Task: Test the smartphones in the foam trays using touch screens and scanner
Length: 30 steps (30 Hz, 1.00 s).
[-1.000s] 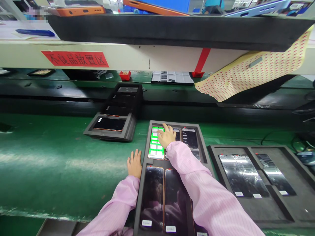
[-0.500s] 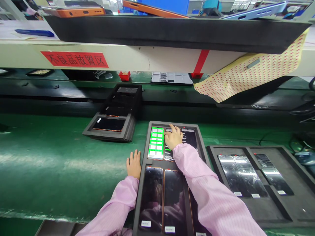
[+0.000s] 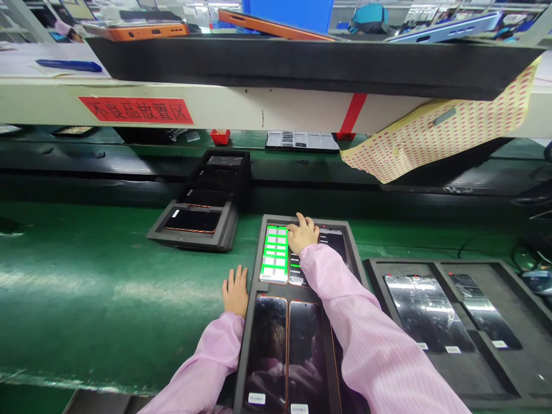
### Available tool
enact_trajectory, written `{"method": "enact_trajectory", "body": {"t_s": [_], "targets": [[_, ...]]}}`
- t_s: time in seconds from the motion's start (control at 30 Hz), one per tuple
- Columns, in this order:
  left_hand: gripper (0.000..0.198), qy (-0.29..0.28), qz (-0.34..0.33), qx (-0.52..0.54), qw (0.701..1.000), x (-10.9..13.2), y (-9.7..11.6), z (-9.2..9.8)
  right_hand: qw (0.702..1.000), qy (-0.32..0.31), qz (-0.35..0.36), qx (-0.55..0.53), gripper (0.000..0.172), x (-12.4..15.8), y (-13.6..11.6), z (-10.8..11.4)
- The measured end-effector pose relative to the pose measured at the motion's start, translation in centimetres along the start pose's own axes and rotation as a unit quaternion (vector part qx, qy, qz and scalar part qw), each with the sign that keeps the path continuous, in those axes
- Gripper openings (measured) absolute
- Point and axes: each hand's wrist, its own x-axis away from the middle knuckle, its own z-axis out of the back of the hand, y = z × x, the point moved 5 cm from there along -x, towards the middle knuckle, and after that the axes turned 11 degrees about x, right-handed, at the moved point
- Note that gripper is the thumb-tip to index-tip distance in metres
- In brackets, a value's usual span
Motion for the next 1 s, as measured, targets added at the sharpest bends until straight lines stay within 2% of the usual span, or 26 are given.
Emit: {"method": "enact_trajectory", "body": {"t_s": [0.3, 0.73, 1.0], "targets": [[0.051, 0.003, 0.0, 0.003, 1.0, 0.0, 0.0, -0.1, 1.0, 0.006, 0.018, 0.021, 0.04, 0.0, -0.4, 0.0], [0.054, 0.005, 0.005, 0.006, 1.0, 0.1, -0.1, -0.1, 0.995, -0.005, 0.093, 0.021, 0.04, 0.0, -4.5, -0.9], [0.051, -0.003, 0.005, 0.017, 1.0, 0.1, 0.0, 0.0, 0.991, -0.007, 0.124, 0.038, 0.039, 1.0, -4.8, -1.2]]}}
